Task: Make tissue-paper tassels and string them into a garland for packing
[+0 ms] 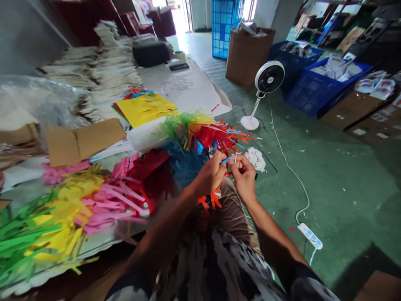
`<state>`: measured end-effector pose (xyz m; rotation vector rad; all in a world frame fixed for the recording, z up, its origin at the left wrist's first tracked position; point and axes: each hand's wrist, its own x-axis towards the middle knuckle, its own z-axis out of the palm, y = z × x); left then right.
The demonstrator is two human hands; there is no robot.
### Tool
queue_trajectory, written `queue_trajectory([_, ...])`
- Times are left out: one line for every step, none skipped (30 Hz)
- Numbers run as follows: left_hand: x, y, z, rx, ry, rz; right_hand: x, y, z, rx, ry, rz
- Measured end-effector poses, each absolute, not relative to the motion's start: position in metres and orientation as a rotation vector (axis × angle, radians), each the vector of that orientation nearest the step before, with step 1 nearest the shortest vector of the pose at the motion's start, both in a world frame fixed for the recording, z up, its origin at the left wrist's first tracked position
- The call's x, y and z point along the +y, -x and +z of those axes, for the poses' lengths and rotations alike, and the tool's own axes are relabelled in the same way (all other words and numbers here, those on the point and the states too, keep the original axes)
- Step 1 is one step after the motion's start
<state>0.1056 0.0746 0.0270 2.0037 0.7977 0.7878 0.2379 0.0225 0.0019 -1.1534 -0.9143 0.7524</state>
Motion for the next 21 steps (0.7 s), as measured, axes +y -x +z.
queue_trajectory([0.0748,-0.1047,0.0258,0.801,-2.036,0.804,0.0221,-0.2375,0.0029,-0.920,1.156,0.752])
queue_trajectory([0.0751,-0.1042,0.0244,0.803,-2.076,0.823,0.0216,-0.2371,0.0038,-0.930,1.164,0.751])
queue_trajectory([0.0752,-0.1041,0.0229,0.805,-2.122,0.840,0.0212,-0.2366,0.0043,-0.941,1.177,0.750])
queue_trajectory([0.0752,-0.1043,0.0216,0.810,-2.167,0.852,0.0208,-0.2362,0.0044,-0.949,1.193,0.748])
queue_trajectory([0.0750,-0.1049,0.0204,0.816,-2.205,0.857,0.0206,-0.2359,0.0043,-0.953,1.208,0.745])
queue_trajectory([0.0746,-0.1056,0.0196,0.822,-2.236,0.852,0.0205,-0.2357,0.0039,-0.954,1.219,0.742])
queue_trajectory([0.0740,-0.1063,0.0191,0.828,-2.259,0.843,0.0205,-0.2358,0.0034,-0.952,1.225,0.740])
queue_trajectory([0.0733,-0.1068,0.0191,0.834,-2.271,0.834,0.0206,-0.2362,0.0029,-0.950,1.228,0.740])
queue_trajectory([0.0725,-0.1070,0.0195,0.838,-2.268,0.828,0.0207,-0.2368,0.0023,-0.949,1.228,0.739])
queue_trajectory([0.0718,-0.1068,0.0203,0.837,-2.250,0.825,0.0206,-0.2376,0.0018,-0.950,1.227,0.739])
queue_trajectory([0.0712,-0.1062,0.0214,0.830,-2.220,0.821,0.0204,-0.2386,0.0013,-0.953,1.225,0.742])
queue_trajectory([0.0708,-0.1051,0.0227,0.824,-2.183,0.814,0.0201,-0.2396,0.0007,-0.956,1.223,0.745])
queue_trajectory([0.0706,-0.1039,0.0239,0.821,-2.146,0.804,0.0197,-0.2406,0.0001,-0.961,1.220,0.747])
queue_trajectory([0.0705,-0.1025,0.0251,0.822,-2.116,0.794,0.0192,-0.2416,-0.0005,-0.966,1.217,0.751])
queue_trajectory([0.0706,-0.1013,0.0260,0.828,-2.097,0.785,0.0187,-0.2423,-0.0012,-0.971,1.214,0.755])
queue_trajectory([0.0708,-0.1003,0.0266,0.838,-2.087,0.779,0.0183,-0.2430,-0.0019,-0.977,1.209,0.760])
queue_trajectory([0.0710,-0.0997,0.0268,0.849,-2.082,0.777,0.0181,-0.2434,-0.0026,-0.982,1.205,0.766])
queue_trajectory([0.0711,-0.0993,0.0266,0.853,-2.080,0.773,0.0179,-0.2438,-0.0032,-0.985,1.201,0.772])
queue_trajectory([0.0712,-0.0992,0.0261,0.852,-2.077,0.768,0.0179,-0.2441,-0.0037,-0.987,1.198,0.777])
queue_trajectory([0.0712,-0.0993,0.0254,0.849,-2.074,0.763,0.0180,-0.2443,-0.0041,-0.987,1.195,0.782])
queue_trajectory([0.0712,-0.0995,0.0244,0.849,-2.070,0.760,0.0182,-0.2446,-0.0043,-0.986,1.193,0.785])
